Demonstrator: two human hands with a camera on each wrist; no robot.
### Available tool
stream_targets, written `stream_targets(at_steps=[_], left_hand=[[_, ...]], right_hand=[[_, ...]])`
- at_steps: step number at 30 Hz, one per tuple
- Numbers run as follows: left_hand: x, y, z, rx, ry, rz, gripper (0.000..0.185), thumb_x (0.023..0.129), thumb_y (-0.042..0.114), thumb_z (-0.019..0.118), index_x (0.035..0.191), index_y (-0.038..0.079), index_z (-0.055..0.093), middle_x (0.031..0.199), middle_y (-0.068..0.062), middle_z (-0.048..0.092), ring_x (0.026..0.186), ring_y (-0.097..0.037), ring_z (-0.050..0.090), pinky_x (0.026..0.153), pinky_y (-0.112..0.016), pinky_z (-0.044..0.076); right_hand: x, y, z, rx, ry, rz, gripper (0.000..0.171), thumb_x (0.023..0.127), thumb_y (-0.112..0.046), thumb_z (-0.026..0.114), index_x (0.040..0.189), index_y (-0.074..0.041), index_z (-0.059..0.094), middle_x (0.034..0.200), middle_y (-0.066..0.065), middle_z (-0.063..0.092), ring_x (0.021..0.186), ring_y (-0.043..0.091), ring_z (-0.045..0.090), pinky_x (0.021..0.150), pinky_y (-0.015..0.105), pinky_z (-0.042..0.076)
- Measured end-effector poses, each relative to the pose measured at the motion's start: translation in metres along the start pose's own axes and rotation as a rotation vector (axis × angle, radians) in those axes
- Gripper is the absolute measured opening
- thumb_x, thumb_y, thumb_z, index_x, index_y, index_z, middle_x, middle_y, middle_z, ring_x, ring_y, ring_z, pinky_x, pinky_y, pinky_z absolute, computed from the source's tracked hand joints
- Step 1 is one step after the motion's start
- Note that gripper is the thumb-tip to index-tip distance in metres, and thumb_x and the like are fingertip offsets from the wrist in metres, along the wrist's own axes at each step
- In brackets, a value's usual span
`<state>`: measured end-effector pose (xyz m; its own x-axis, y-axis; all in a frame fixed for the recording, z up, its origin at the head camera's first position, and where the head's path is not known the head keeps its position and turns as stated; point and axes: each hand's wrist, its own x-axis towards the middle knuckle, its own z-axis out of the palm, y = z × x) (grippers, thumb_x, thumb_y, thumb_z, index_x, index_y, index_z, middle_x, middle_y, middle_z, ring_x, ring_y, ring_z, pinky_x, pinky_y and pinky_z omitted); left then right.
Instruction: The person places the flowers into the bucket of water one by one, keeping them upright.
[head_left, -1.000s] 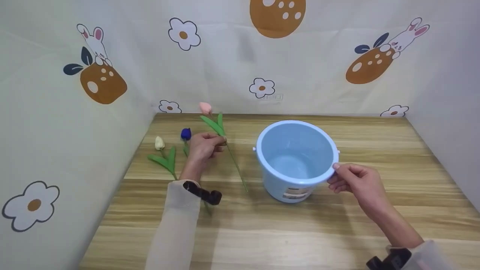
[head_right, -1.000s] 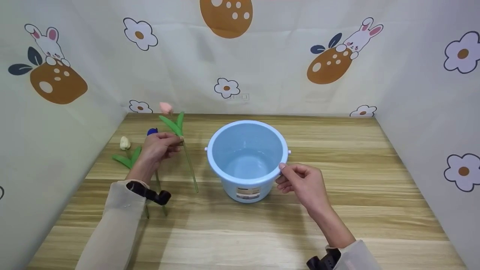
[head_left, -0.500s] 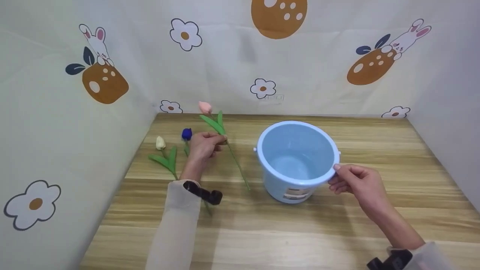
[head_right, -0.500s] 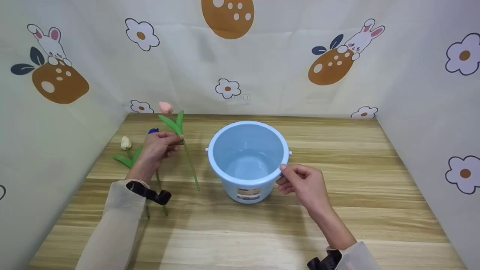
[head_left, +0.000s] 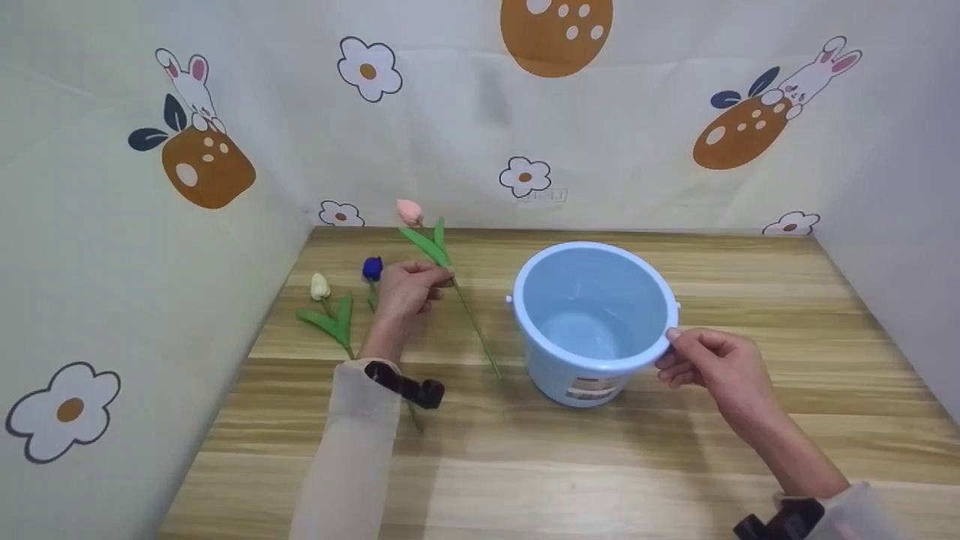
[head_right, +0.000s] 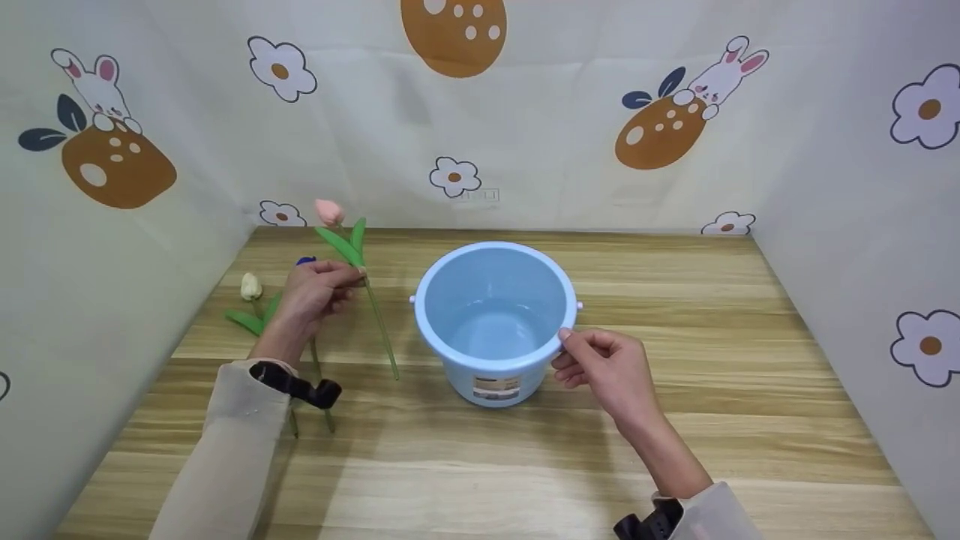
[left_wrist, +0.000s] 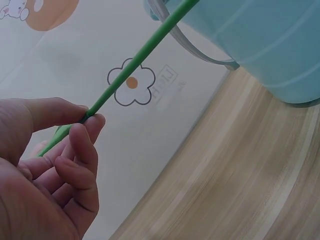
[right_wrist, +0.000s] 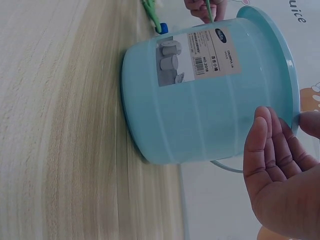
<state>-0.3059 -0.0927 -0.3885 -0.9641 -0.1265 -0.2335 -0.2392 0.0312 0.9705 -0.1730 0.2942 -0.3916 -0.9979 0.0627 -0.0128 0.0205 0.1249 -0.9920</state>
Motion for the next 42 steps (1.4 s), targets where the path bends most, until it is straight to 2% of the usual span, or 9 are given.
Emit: stream_targets(at_steps=[7,15,23,29,35,42], left_hand=[[0.000,0.002,0.000,-0.018,0.007,-0.017,0.011,0.091,0.011,0.081,0.097,0.007,0.073,0.078,0.002,0.077,0.061,-0.008,0.063,0.051,-0.018,0.042],[-0.004,0.008,0.002,-0.033,0.012,-0.001,0.009,0.091,0.011,0.081,0.096,0.008,0.074,0.081,0.001,0.078,0.063,-0.009,0.064,0.052,-0.018,0.042],[-0.007,0.014,0.004,-0.101,-0.009,0.007,0.008,0.092,0.008,0.080,0.092,0.007,0.072,0.075,0.002,0.077,0.057,-0.007,0.061,0.047,-0.016,0.038],[-0.010,0.020,0.004,-0.104,-0.024,0.008,0.008,0.092,0.010,0.081,0.093,0.008,0.073,0.076,0.002,0.077,0.058,-0.007,0.059,0.047,-0.016,0.038],[-0.011,0.024,0.005,-0.122,-0.031,0.028,0.007,0.093,0.010,0.079,0.096,0.005,0.074,0.076,0.001,0.077,0.058,-0.006,0.058,0.046,-0.015,0.036],[-0.015,0.029,0.008,-0.165,-0.027,0.060,0.008,0.094,0.008,0.078,0.091,0.006,0.071,0.074,0.000,0.076,0.056,-0.006,0.057,0.045,-0.015,0.035]], right_hand=[[0.000,0.000,0.000,0.001,-0.007,0.006,0.028,0.106,-0.021,0.067,0.097,0.004,0.077,0.079,0.006,0.078,0.068,0.017,0.075,0.068,0.031,0.065],[0.000,-0.001,0.000,0.002,0.001,0.020,0.028,0.106,-0.021,0.067,0.096,0.003,0.078,0.078,0.007,0.078,0.068,0.017,0.075,0.068,0.031,0.065],[0.000,-0.001,0.002,0.013,0.011,0.029,0.026,0.105,-0.017,0.067,0.096,0.005,0.077,0.077,0.008,0.077,0.066,0.018,0.074,0.066,0.032,0.065],[0.000,-0.001,0.001,0.016,0.013,0.037,0.024,0.105,-0.018,0.068,0.096,0.002,0.078,0.077,0.008,0.077,0.066,0.019,0.075,0.067,0.032,0.065],[0.001,0.000,0.000,-0.001,0.010,0.033,0.025,0.106,-0.019,0.067,0.098,0.002,0.078,0.078,0.007,0.077,0.067,0.018,0.075,0.067,0.032,0.065],[0.001,-0.001,0.000,-0.014,0.002,0.035,0.025,0.106,-0.020,0.066,0.098,0.001,0.079,0.079,0.007,0.078,0.068,0.018,0.075,0.068,0.032,0.065]])
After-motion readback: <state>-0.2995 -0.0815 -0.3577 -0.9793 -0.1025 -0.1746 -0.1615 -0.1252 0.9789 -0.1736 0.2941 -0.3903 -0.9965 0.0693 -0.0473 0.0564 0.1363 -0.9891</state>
